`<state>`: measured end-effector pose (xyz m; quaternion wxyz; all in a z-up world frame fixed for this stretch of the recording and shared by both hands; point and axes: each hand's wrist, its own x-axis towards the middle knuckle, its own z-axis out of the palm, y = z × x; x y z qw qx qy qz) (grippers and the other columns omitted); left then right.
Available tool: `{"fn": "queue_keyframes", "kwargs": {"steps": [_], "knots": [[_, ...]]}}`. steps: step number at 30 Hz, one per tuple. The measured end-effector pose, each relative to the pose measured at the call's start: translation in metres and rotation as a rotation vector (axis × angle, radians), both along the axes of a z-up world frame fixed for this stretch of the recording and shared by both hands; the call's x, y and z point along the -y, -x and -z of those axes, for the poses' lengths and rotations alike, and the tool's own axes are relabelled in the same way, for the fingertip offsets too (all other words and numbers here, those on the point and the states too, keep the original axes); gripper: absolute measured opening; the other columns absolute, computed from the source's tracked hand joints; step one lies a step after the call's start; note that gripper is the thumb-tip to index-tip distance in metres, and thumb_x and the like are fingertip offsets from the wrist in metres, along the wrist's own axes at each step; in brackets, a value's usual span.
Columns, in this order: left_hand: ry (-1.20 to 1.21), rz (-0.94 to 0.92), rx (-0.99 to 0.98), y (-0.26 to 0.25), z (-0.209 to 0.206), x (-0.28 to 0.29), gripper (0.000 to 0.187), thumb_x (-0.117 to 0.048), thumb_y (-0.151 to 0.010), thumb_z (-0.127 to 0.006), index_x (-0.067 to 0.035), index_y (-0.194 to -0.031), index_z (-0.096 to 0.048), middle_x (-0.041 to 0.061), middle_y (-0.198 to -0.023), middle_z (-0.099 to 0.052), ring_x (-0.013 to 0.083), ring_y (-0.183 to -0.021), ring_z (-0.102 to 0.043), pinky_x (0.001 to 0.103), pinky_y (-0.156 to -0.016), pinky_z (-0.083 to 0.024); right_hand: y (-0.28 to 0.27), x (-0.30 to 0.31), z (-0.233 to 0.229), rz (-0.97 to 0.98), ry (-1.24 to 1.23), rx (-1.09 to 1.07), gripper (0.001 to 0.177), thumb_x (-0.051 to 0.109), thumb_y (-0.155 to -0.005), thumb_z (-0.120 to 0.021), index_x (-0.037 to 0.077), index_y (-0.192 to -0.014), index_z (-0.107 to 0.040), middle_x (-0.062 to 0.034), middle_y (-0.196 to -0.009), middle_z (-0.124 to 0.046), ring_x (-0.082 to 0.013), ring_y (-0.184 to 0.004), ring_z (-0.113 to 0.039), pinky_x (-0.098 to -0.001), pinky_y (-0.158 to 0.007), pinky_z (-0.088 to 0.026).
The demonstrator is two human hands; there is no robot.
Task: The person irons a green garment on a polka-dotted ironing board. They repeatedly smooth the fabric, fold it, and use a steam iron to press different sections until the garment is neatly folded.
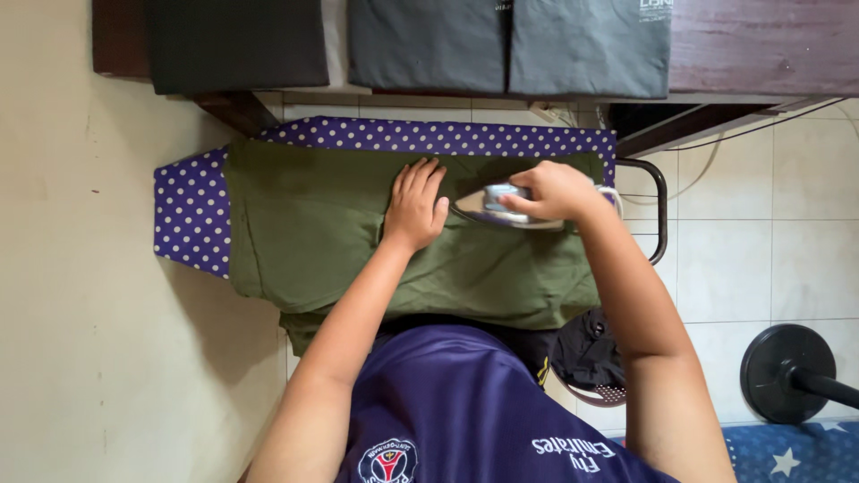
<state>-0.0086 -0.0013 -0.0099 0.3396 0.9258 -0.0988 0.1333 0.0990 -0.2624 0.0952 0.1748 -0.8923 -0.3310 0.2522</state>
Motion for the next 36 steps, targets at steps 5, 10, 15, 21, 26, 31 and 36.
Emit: {"fn": "queue_keyframes", "kwargs": {"steps": [5,10,15,21,26,31,36], "knots": [[0.042,0.008,0.024,0.0,0.009,-0.003,0.057,-0.031,-0.102,-0.044,0.002,-0.148,-0.046,0.021,-0.151,-0.05,0.04,-0.145,-0.042,0.053,-0.125,-0.027,0.001,-0.024,0.0,0.185,-0.108,0.067,0.044,0.049,-0.093,-0.063,0.006,-0.085,-0.068,-0.019,-0.062,-0.061,-0.0392,-0.057,-0.06,-0.0511,-0.056,-0.046],[0.173,0.021,0.036,0.001,0.007,-0.007,0.062,-0.04,-0.108,-0.032,0.002,-0.153,-0.041,0.024,-0.153,-0.049,0.0424,-0.145,-0.043,0.051,-0.125,-0.028,0.008,-0.037,-0.004,0.049,-0.102,0.013,0.045,0.052,-0.09,-0.065,0.008,-0.091,-0.072,-0.0167,-0.065,-0.066,-0.0381,-0.061,-0.065,-0.0499,-0.059,-0.051],[0.396,0.079,0.061,-0.004,-0.002,-0.014,0.075,-0.056,-0.111,-0.016,-0.001,-0.156,-0.039,0.022,-0.155,-0.052,0.0395,-0.148,-0.046,0.046,-0.126,-0.032,0.019,-0.039,-0.017,-0.007,-0.018,0.033,0.044,0.054,-0.083,-0.065,0.012,-0.088,-0.076,-0.0174,-0.068,-0.068,-0.0394,-0.064,-0.067,-0.0493,-0.062,-0.054],[0.391,0.069,0.005,-0.003,0.001,-0.012,0.088,-0.066,-0.107,-0.01,0.0,-0.16,-0.03,0.021,-0.158,-0.05,0.0381,-0.152,-0.041,0.047,-0.13,-0.024,0.027,-0.059,-0.013,0.273,-0.144,0.102,0.049,0.053,-0.099,-0.06,0.007,-0.087,-0.072,-0.0192,-0.076,-0.069,-0.041,-0.073,-0.068,-0.0514,-0.066,-0.052],[-0.113,0.055,-0.069,-0.005,0.012,-0.001,0.091,-0.062,-0.104,-0.032,0.004,-0.164,-0.018,0.022,-0.169,-0.025,0.0387,-0.159,-0.02,0.058,-0.129,-0.013,0.03,-0.056,-0.015,0.346,-0.082,0.019,0.044,0.051,-0.092,-0.061,0.01,-0.092,-0.076,-0.0195,-0.078,-0.072,-0.0396,-0.075,-0.07,-0.0498,-0.07,-0.055],[-0.435,0.07,-0.252,-0.012,-0.007,0.01,0.099,-0.067,-0.088,-0.057,-0.009,-0.162,-0.025,0.018,-0.17,-0.016,0.0363,-0.157,-0.011,0.064,-0.122,-0.005,0.021,-0.01,-0.001,0.649,-0.099,0.036,0.049,0.054,-0.094,-0.06,0.008,-0.097,-0.077,-0.0199,-0.084,-0.073,-0.039,-0.079,-0.071,-0.0479,-0.072,-0.055],[-0.445,0.059,-0.329,-0.014,-0.028,0.015,0.1,-0.071,-0.083,-0.059,-0.015,-0.162,-0.032,0.018,-0.169,-0.017,0.0364,-0.156,-0.009,0.065,-0.122,-0.004,0.014,0.081,0.031,0.835,-0.13,0.152,0.053,0.052,-0.102,-0.057,0.003,-0.097,-0.076,-0.0235,-0.088,-0.072,-0.0408,-0.084,-0.07,-0.0477,-0.075,-0.053]]}}
